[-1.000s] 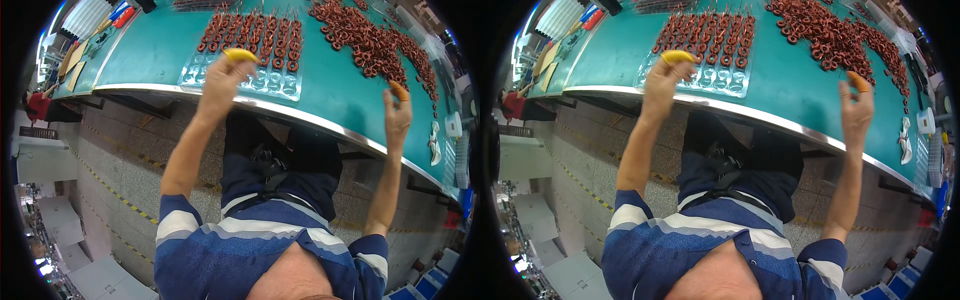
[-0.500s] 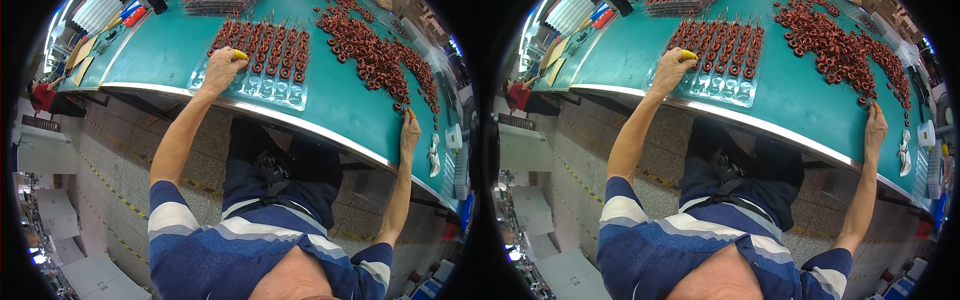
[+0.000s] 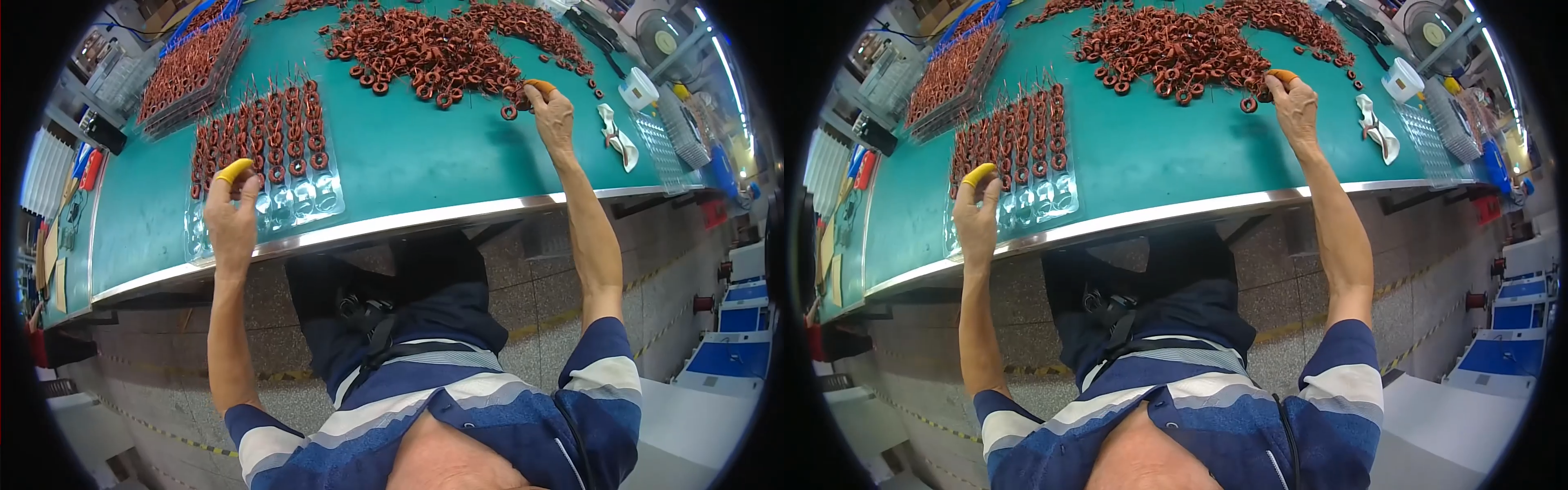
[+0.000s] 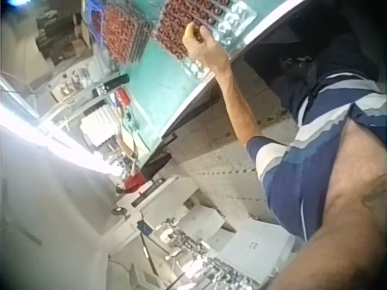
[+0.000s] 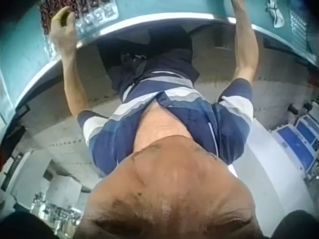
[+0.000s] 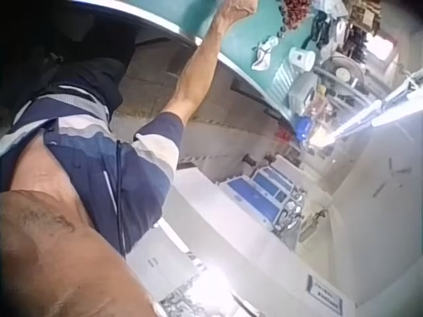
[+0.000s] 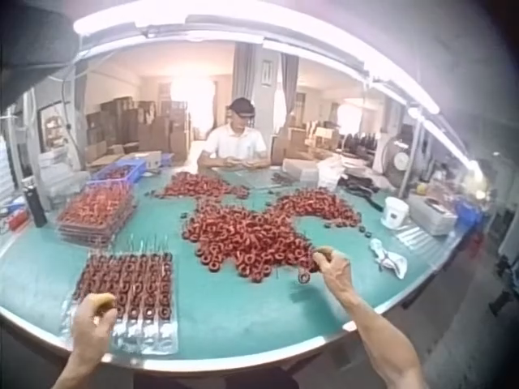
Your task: Inspecting toroidal inductors, trimming their wires with a handheld tool, and sorting them into plastic trays on a workbench.
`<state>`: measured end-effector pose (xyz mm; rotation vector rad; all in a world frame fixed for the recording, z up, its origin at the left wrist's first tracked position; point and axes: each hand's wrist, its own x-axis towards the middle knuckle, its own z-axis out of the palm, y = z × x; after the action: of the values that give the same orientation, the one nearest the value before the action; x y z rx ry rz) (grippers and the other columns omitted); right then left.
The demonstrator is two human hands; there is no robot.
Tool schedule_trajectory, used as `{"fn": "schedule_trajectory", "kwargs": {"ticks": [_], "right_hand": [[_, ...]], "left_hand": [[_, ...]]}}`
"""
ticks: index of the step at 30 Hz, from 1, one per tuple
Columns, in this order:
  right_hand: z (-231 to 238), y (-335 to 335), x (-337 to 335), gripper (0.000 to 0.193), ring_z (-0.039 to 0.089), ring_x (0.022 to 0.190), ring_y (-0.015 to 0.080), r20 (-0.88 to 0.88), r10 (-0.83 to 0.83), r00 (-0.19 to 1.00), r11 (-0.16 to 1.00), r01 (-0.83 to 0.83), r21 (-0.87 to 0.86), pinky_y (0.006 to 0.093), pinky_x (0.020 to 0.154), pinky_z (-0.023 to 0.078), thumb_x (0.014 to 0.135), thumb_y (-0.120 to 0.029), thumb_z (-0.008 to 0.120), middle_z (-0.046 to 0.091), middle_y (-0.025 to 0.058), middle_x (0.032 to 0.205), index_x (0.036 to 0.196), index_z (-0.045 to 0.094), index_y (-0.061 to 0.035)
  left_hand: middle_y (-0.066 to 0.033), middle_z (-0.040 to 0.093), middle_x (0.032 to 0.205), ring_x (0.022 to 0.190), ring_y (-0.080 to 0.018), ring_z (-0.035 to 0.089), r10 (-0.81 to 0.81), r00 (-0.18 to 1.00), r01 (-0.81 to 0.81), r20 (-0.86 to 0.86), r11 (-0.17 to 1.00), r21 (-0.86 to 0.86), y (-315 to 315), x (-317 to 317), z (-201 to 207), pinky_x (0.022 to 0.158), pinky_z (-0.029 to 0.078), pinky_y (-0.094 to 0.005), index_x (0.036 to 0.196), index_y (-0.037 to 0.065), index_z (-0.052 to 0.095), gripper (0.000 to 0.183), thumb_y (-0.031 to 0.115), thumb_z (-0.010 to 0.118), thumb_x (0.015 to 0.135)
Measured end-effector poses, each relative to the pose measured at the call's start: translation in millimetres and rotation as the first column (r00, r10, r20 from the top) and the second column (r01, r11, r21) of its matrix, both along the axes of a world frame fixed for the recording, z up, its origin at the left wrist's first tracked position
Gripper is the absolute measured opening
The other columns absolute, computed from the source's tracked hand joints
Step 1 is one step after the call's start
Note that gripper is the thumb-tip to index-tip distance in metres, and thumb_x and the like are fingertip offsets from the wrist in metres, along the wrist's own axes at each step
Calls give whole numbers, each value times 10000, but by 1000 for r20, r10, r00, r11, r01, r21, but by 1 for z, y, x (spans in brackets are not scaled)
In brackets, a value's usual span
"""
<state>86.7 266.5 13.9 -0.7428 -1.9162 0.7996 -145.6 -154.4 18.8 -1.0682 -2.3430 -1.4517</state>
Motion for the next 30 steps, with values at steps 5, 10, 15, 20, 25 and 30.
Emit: {"fn": "schedule_trajectory", "kwargs": {"ticks": [5, 10, 15, 20, 25, 30], "right_hand": [[-7, 12, -17, 246, 595, 682, 100, 143, -60, 988, 990, 41, 137, 269, 620, 477, 886, -241, 646, 705, 51, 809, 1004, 715, -36], [0, 13, -22, 245, 581, 674, 85, 33, -90, 995, 993, 87, 78, 250, 621, 465, 889, -250, 647, 688, 44, 776, 1002, 720, -44], [18, 16, -24, 264, 580, 641, 124, 146, -76, 986, 997, 71, 40, 291, 607, 466, 874, -267, 653, 680, 63, 761, 973, 714, -30], [28, 29, -24, 384, 558, 641, 115, 338, -95, 937, 992, 62, 106, 299, 592, 458, 849, -327, 674, 623, 43, 744, 1096, 659, -34], [20, 24, -17, 440, 528, 619, 99, 263, -100, 960, 995, 100, 13, 290, 580, 450, 844, -318, 676, 584, 8, 708, 1115, 627, 25], [29, 25, -18, 415, 513, 582, 89, 81, -119, 990, 981, 104, 166, 271, 549, 441, 854, -304, 676, 556, 0, 658, 1108, 631, 20]], "left_hand": [[-58, 619, 906, 804, -143, 580, -124, 992, 122, 30, 991, 45, 15, 21, 5, 731, 465, -264, 1062, -3, 630, 204, 99, 638, 886], [-72, 617, 887, 786, -149, 578, -234, 969, 232, 72, 972, 44, 22, 35, -1, 723, 458, -267, 1040, -11, 634, 182, 64, 626, 875], [-86, 612, 870, 756, -166, 580, -322, 944, 321, 78, 947, 16, 23, 43, -5, 694, 459, -280, 1030, -13, 631, 171, 52, 617, 873], [-87, 619, 877, 762, -168, 592, -351, 929, 351, 114, 936, 23, 28, 51, -5, 694, 464, -278, 1032, -5, 632, 166, 54, 614, 878], [-87, 618, 864, 752, -166, 588, -386, 911, 385, 146, 922, 37, 30, 66, -7, 697, 467, -281, 1030, -14, 629, 164, 60, 615, 884], [-89, 617, 860, 747, -166, 581, -412, 898, 413, 155, 910, 31, 33, 72, -7, 694, 463, -283, 1025, -22, 632, 163, 49, 615, 880]]}}
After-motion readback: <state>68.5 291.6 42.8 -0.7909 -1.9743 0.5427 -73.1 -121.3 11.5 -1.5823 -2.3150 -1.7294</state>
